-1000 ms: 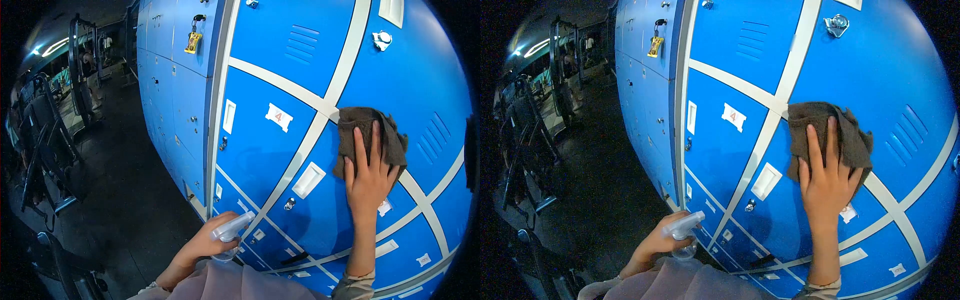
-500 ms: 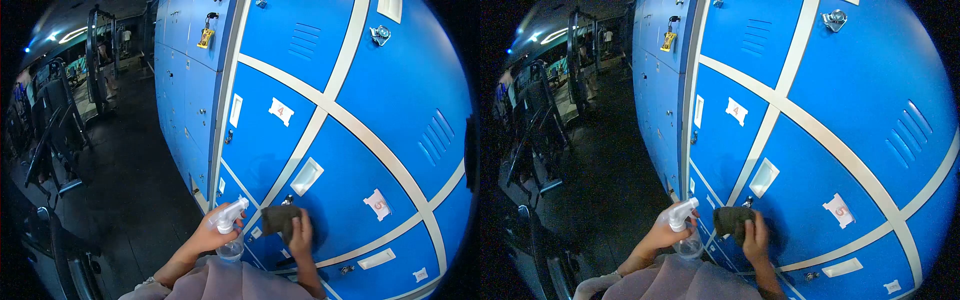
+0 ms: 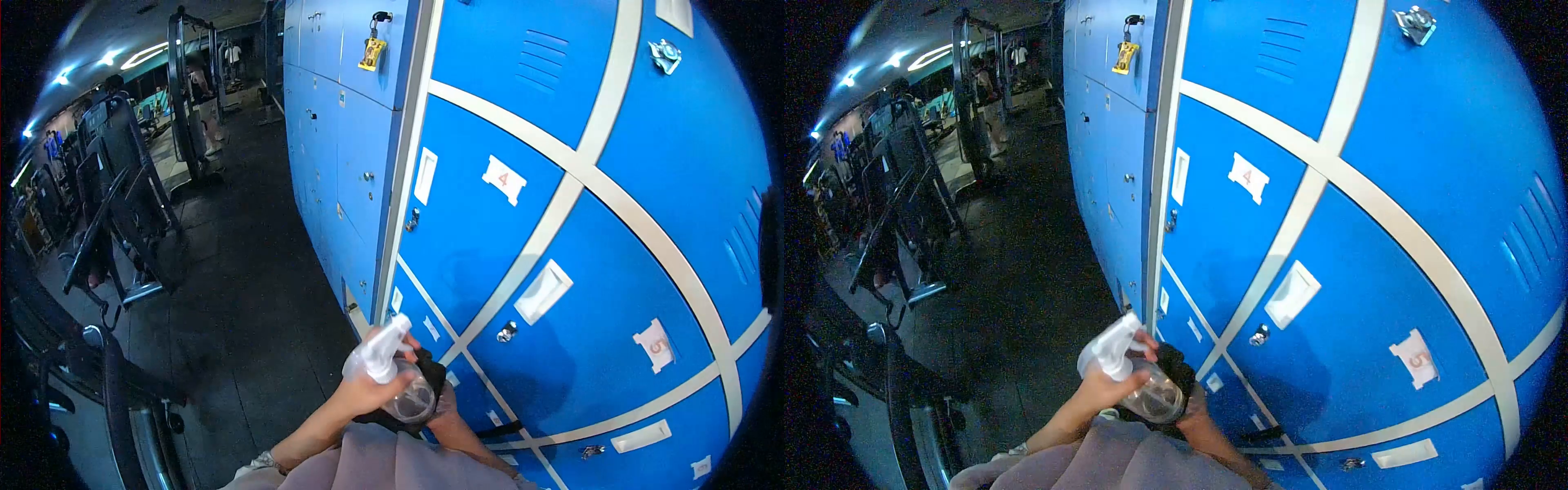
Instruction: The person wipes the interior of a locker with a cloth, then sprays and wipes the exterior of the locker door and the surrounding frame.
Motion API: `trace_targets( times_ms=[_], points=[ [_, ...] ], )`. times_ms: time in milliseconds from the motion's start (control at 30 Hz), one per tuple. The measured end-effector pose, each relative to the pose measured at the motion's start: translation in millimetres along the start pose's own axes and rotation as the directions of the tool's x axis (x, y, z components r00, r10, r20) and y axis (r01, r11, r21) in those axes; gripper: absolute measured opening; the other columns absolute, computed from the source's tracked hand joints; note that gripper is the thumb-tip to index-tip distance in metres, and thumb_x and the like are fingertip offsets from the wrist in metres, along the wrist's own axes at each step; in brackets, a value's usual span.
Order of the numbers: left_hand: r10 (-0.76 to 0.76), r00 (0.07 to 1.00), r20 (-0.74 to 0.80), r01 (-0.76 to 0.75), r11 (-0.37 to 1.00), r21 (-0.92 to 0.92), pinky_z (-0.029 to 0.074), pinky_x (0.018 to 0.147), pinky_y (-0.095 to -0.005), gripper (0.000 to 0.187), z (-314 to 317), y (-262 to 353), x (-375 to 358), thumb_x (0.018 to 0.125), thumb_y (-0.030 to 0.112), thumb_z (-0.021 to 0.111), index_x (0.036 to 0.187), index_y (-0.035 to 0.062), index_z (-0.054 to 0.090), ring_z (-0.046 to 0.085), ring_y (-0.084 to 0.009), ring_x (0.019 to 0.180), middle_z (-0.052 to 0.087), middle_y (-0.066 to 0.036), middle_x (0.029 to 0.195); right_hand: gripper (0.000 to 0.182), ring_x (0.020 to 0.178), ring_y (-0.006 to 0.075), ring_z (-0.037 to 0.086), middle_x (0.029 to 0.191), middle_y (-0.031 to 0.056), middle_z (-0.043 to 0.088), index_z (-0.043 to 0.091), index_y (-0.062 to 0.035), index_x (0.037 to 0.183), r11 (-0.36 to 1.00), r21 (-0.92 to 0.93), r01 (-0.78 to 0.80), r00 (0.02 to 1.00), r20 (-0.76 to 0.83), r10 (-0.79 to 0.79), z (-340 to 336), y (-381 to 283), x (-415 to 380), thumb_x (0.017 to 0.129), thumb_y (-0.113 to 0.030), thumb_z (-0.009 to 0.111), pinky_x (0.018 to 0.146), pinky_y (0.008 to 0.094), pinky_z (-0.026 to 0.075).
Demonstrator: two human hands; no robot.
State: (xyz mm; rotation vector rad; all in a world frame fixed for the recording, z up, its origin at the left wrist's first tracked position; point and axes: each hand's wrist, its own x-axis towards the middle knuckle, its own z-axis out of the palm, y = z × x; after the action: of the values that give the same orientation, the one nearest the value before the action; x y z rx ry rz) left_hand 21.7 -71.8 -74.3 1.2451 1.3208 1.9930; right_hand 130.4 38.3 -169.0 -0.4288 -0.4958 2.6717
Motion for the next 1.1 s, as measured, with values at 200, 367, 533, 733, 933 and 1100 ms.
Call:
trace_targets(
  times_ms=[200, 367, 533, 733, 933, 1100],
  points=[
    [-0.084, 0.99, 0.111, 0.09, 0.994, -0.057, 0.047, 0.09, -0.0335, 0.052, -87.6, 11.3, 17.4, 0.08, 0.004, 0.07, 0.126, -0.0035, 0.047, 0.06, -0.0196, 0.105, 0.059, -0.013, 0.113, 0.04, 0.102, 0.024, 0.06, 0.113, 0.012, 0.061, 0.052, -0.0024, 0.122, 0.995, -0.049, -0.084, 0.993, -0.093, 0.079, 33.8, 41.3, 63.6, 0.093, -0.029, 0.051, 0.089, 0.0386, 0.049],
    [-0.115, 0.981, -0.156, 0.117, 0.993, 0.004, 0.051, 0.082, -0.0301, 0.039, -152.4, 0.0, 24.8, 0.08, -0.002, 0.065, 0.117, -0.0022, 0.053, 0.062, -0.0166, 0.097, 0.061, -0.01, 0.107, 0.062, 0.131, 0.029, 0.039, 0.141, 0.0161, 0.042, 0.036, 0.003, 0.139, 0.706, -0.69, 0.16, 0.964, -0.045, -0.263, 33.9, 74.0, 170.4, 0.096, -0.04, 0.049, 0.111, 0.0361, 0.026],
    [-0.088, 0.96, -0.265, 0.118, 0.988, 0.098, 0.05, 0.075, -0.0295, 0.047, -230.6, -11.2, 33.2, 0.073, -0.007, 0.056, 0.119, -0.0019, 0.051, 0.061, -0.0158, 0.087, 0.056, -0.01, 0.112, 0.043, 0.128, 0.0333, 0.034, 0.137, 0.0196, 0.03, 0.038, 0.0059, 0.132, -0.204, -0.813, 0.546, 0.406, 0.469, -0.784, 128.9, -30.3, 234.8, 0.097, -0.018, 0.048, 0.108, 0.0386, 0.026],
    [-0.114, 0.963, -0.243, 0.164, 0.966, 0.201, 0.049, 0.074, -0.0271, 0.05, -299.4, -22.3, 52.3, 0.069, -0.006, 0.057, 0.119, -0.0015, 0.052, 0.059, -0.0134, 0.083, 0.057, -0.009, 0.107, 0.031, 0.126, 0.0413, 0.037, 0.147, 0.0223, 0.009, 0.051, -0.0067, 0.121, -0.426, -0.838, 0.34, 0.454, 0.543, -0.707, 162.3, -53.5, 255.7, 0.094, -0.021, 0.054, 0.1, 0.0431, 0.037],
    [-0.182, 0.969, -0.165, 0.212, 0.96, 0.185, 0.05, 0.072, -0.0275, 0.047, -317.2, -23.8, 74.1, 0.068, -0.007, 0.059, 0.114, -0.0017, 0.054, 0.06, -0.0132, 0.083, 0.058, -0.01, 0.106, 0.037, 0.131, 0.0329, 0.036, 0.146, 0.0177, 0.025, 0.051, 0.001, 0.123, -0.193, -0.918, 0.347, 0.481, 0.351, -0.804, 175.4, -53.9, 252.8, 0.097, -0.025, 0.049, 0.106, 0.0371, 0.032],
    [-0.153, 0.983, -0.106, 0.163, 0.982, 0.097, 0.051, 0.074, -0.028, 0.046, -323.3, -45.2, 77.5, 0.067, -0.007, 0.059, 0.112, -0.0025, 0.055, 0.06, -0.0134, 0.084, 0.059, -0.009, 0.105, 0.043, 0.135, 0.0253, 0.033, 0.148, 0.0105, 0.031, 0.049, 0.0057, 0.129, 0.004, -0.869, 0.495, 0.54, 0.303, -0.785, 168.6, -63.4, 235.4, 0.096, -0.023, 0.05, 0.109, 0.0342, 0.028]
  ],
)
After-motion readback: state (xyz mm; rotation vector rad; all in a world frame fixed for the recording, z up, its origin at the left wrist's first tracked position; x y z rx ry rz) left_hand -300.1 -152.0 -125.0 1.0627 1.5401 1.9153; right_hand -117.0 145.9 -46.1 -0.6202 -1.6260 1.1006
